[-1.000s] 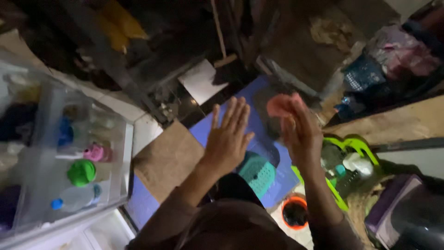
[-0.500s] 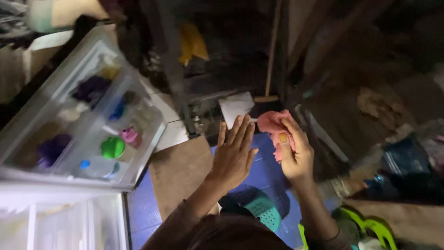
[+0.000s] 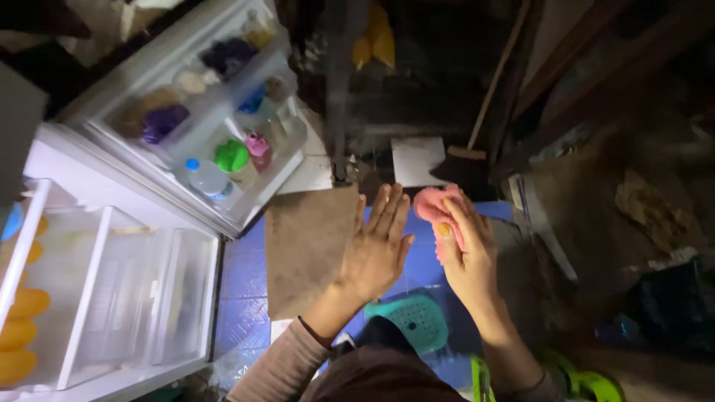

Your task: The person wipes orange juice bottles with a pink cloth and places them into a refrigerator. The person also arranges bottles on a table and opens the refrigerator door multiple times to store the bottles.

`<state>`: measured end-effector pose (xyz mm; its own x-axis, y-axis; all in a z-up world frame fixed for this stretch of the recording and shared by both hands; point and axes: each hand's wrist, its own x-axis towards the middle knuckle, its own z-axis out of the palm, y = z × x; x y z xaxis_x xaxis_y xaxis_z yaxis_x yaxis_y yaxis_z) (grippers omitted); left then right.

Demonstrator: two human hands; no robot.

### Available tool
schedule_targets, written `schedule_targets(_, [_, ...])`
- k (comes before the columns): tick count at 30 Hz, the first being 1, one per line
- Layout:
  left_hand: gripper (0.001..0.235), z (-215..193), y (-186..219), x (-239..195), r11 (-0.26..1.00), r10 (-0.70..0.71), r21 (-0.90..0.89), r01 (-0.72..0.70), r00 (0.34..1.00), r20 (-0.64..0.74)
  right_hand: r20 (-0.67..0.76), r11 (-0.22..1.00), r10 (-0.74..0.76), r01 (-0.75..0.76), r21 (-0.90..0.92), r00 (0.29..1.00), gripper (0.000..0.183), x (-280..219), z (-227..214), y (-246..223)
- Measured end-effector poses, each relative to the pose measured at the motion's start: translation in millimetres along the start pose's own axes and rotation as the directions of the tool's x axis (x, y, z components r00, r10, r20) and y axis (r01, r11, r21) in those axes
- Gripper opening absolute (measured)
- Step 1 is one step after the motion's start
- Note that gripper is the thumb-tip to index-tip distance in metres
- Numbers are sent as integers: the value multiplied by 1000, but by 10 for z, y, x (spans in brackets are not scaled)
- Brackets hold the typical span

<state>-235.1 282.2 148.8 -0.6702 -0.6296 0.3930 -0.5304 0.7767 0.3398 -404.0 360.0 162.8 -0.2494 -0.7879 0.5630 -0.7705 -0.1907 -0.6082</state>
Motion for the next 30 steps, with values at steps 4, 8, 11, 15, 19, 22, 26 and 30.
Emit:
schedule_targets(4, [65,-178,75,-175,1000,8,-9,-8,1000,-24,-3,999,-17,17,27,1000,36,-46,-39,-193])
schedule_targets(8, [64,-336,69,-309,1000,-12,8,13,997,-79,30,992,-54,50,120,998,36,-50,-5,-361])
schedule_targets(11, [66,-463,60,-406,998,-66,0,66,988,-137,33,993,-89,86,86,996,35,7,72,-477])
schedule_targets(15, [67,-621,47,-765,981,-190,9,195,961,-200,121,982,-121,102,157,985,36,18,280,-642])
schedule_targets(19, [71,-867,158,-1178,931,-329,63,359,902,-278,240,946,-231,160,281,943,37,-57,486,-925])
schedule_targets(22, [74,-993,307,-1494,862,-453,84,501,833,-318,308,883,-343,193,428,887,36,-193,632,-1157])
schedule_targets(26, [73,-1077,499,-1911,769,-552,111,630,741,-383,352,827,-463,253,503,814,35,-425,770,-1412])
schedule_targets(30, [71,-1189,632,-2394,691,-605,148,708,677,-419,325,737,-582,314,598,746,34,-718,936,-1724])
